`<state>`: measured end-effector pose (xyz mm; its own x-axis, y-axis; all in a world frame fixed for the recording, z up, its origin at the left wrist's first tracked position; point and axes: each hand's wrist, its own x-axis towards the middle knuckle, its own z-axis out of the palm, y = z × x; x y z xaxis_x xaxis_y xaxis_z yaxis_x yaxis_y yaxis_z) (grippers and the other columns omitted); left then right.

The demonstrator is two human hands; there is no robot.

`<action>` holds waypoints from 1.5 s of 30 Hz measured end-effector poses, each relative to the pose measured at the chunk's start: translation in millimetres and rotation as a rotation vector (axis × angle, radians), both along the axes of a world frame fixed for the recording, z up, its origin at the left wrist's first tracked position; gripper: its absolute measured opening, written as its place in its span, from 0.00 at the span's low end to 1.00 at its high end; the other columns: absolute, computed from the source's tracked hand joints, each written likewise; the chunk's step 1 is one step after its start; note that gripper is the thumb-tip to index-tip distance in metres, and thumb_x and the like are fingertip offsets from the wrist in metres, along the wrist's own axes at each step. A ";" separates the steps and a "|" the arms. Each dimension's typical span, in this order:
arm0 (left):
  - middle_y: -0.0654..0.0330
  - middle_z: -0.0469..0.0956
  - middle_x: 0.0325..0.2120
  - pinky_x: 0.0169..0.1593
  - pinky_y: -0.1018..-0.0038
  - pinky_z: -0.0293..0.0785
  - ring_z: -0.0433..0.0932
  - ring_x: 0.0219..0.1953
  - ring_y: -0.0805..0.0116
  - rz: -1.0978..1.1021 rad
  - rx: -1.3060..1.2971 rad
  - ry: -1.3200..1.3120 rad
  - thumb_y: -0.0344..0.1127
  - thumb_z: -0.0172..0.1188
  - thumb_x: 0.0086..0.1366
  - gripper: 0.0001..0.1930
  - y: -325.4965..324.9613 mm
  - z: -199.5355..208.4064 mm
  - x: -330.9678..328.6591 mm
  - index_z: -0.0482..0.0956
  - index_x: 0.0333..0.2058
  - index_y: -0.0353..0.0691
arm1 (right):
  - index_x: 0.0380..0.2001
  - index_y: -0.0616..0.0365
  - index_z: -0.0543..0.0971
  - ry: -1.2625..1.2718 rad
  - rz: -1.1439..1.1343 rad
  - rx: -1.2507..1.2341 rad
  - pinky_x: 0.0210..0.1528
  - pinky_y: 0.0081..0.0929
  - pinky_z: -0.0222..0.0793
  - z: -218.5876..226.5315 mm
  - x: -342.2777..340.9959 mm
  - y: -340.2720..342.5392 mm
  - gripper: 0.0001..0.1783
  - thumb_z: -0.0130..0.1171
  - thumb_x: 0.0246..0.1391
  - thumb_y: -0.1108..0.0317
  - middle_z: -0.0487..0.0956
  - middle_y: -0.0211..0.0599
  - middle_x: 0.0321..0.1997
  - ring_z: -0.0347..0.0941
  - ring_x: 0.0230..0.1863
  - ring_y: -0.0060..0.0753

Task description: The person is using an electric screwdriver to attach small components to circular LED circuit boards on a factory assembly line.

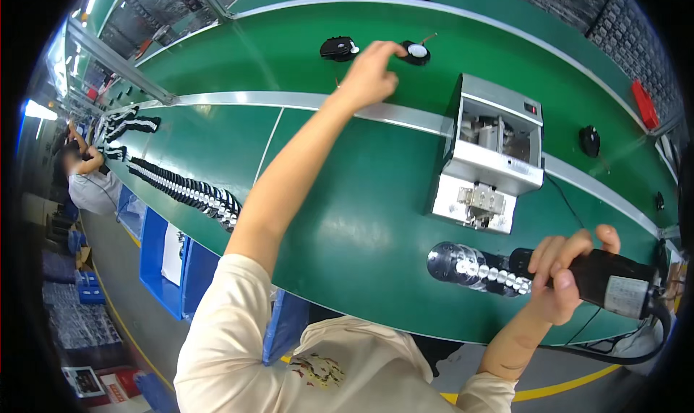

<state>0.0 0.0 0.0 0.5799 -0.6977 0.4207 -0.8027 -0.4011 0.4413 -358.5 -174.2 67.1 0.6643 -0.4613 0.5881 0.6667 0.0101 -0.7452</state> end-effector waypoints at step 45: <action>0.56 0.69 0.43 0.47 0.64 0.71 0.72 0.43 0.55 -0.408 0.073 0.290 0.27 0.66 0.45 0.10 83.9 13.7 -205.3 0.76 0.28 0.41 | 0.56 0.65 0.58 0.042 0.126 -0.033 0.19 0.24 0.64 2.5 9.4 6.7 0.33 0.60 0.48 0.71 0.68 0.29 0.16 0.63 0.13 0.22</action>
<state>-205.3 83.9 13.7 0.3391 -0.9136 0.2244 -0.7493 -0.1181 0.6516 -349.1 -167.5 69.6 0.7400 -0.3538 0.5721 0.6301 0.0670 -0.7736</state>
